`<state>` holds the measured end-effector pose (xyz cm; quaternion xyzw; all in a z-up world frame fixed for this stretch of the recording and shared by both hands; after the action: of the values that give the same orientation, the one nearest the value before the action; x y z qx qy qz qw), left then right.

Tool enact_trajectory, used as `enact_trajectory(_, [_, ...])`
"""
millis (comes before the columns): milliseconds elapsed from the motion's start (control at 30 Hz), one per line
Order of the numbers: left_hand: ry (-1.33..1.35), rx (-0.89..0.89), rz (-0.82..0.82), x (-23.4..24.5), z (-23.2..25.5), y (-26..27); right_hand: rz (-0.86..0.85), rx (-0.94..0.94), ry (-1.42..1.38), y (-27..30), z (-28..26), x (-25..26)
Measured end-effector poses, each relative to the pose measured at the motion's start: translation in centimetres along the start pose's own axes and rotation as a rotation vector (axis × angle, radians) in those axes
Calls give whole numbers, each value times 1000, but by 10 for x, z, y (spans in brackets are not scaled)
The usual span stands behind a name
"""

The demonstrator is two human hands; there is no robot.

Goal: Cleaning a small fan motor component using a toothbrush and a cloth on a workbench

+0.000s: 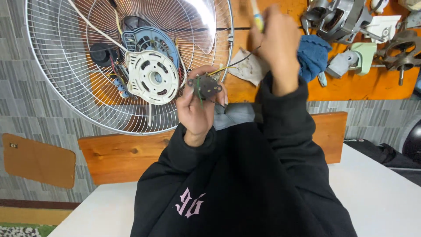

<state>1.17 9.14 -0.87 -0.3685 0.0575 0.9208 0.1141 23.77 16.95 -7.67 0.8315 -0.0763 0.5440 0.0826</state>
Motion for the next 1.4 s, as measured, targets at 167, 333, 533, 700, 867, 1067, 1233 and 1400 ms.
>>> enact_trajectory(167, [-34,-24,-28,2,-10,6,519,266,-392,50,-18,103])
enact_trajectory(333, [-41,-7,-17,-2,-15,5,472,305,-669,133,-50,132])
enact_trajectory(533, [-227,-166,194,21,-37,-9,169,539,-513,191,-89,96])
enact_trajectory(700, [-465,-316,271,-9,-17,-18,275,521,-491,197,-82,79])
enact_trajectory(867, [-691,-397,261,-13,-12,-20,316,492,-579,214,-66,59])
enact_trajectory(1067, [-623,-405,292,-15,-12,-22,358,499,-593,218,-60,45])
enact_trajectory(1233, [-642,-356,293,-18,-16,-16,442,483,-605,217,-57,49])
enact_trajectory(1400, [-590,-320,270,-17,-23,-22,552,675,120,232,-69,31])
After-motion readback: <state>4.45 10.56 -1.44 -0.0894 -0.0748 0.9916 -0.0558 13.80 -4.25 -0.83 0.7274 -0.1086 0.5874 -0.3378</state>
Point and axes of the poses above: each hand's wrist, its own y-axis away from the middle knuckle, its own x-axis out of the back of the hand, z = x × y, the point moved 9 cm from there along -y, towards the middle knuckle, and after that the axes turned 5 degrees about -y, right-handed, at the moved point
